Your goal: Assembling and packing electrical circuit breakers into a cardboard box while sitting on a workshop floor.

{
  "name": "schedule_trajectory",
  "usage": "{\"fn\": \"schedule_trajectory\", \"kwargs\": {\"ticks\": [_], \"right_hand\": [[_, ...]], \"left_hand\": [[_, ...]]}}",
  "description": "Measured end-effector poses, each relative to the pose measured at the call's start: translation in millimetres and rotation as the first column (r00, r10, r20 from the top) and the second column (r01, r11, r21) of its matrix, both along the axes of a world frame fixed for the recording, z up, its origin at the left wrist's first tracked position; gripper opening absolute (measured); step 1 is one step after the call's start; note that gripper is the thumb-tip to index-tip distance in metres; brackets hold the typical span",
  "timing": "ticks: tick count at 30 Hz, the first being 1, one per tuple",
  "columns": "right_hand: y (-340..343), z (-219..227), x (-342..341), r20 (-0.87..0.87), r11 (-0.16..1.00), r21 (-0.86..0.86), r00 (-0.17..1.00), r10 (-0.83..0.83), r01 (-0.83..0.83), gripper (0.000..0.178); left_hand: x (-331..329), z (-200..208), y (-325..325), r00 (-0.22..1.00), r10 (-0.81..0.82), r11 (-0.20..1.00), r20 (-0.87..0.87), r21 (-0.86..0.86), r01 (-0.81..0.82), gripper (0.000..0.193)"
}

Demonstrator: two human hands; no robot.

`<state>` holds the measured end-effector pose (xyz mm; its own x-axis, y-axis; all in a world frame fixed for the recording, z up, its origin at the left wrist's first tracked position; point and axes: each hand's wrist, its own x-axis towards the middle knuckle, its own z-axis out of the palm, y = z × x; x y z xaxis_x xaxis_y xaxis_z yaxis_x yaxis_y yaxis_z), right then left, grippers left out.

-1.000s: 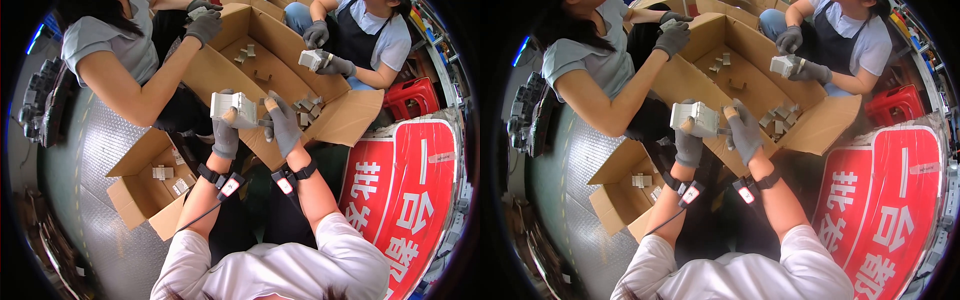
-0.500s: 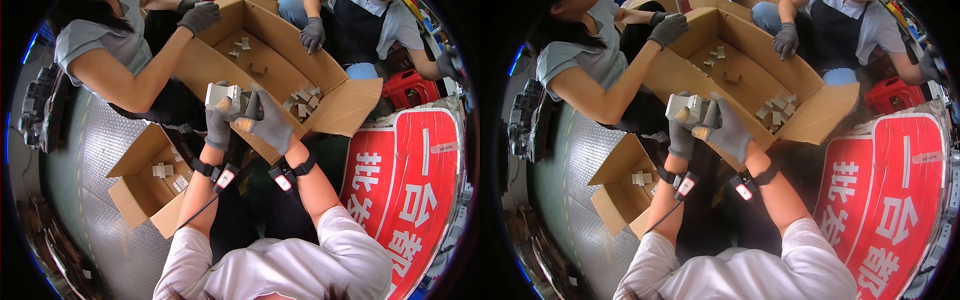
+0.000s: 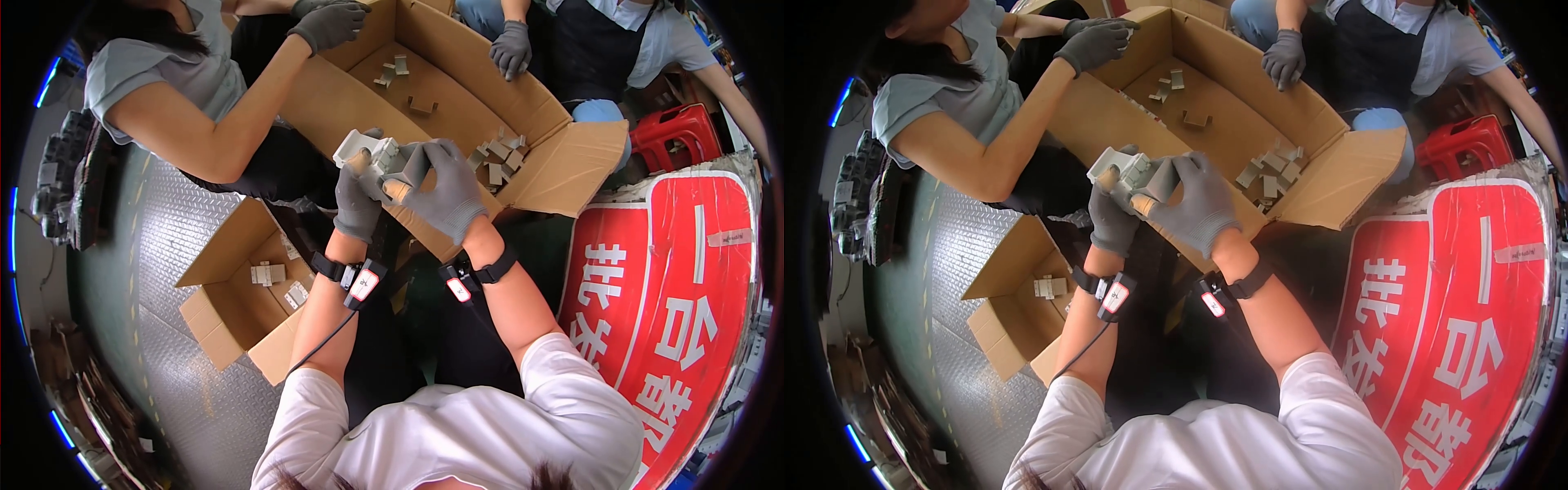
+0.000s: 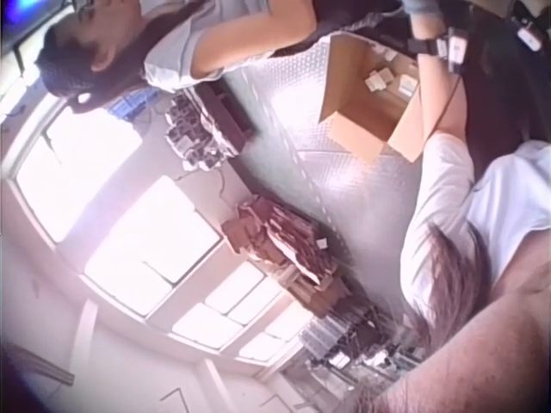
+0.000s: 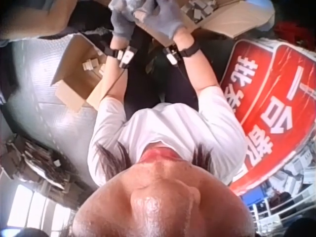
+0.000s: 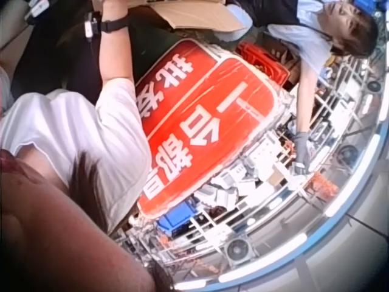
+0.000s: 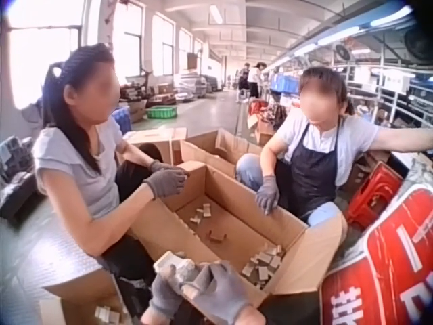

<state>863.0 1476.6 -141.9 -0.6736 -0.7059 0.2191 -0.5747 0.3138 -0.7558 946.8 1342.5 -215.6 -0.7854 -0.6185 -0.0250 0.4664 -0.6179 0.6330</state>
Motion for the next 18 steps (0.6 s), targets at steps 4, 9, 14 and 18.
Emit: {"fn": "schedule_trajectory", "kwargs": {"ticks": [4, 9, 14, 18], "right_hand": [[1.3, -1.4, -1.0, -0.104, 0.999, 0.043, 0.995, -0.009, 0.013, 0.052], [3.7, -0.2, -4.5, 0.078, 1.000, -0.002, 0.997, 0.000, 0.000, 0.049], [2.8, 0.9, -4.9, 0.102, 0.996, 0.088, 0.995, 0.014, -0.023, 0.044], [3.9, 2.6, -6.4, 0.116, 0.991, 0.126, 0.992, 0.040, -0.054, 0.049]], "left_hand": [[-0.4, 0.7, 3.5, 1.000, -0.029, 0.999, -0.008, 0.034, 0.030, 0.054], [-0.5, 4.5, 2.7, 0.996, -0.094, 0.995, -0.008, 0.022, 0.094, 0.056], [1.7, 3.8, -0.8, 0.989, -0.144, 0.989, 0.024, 0.040, 0.143, 0.053], [1.9, 3.0, -2.9, 0.986, -0.155, 0.988, 0.063, 0.020, 0.154, 0.050]]}}
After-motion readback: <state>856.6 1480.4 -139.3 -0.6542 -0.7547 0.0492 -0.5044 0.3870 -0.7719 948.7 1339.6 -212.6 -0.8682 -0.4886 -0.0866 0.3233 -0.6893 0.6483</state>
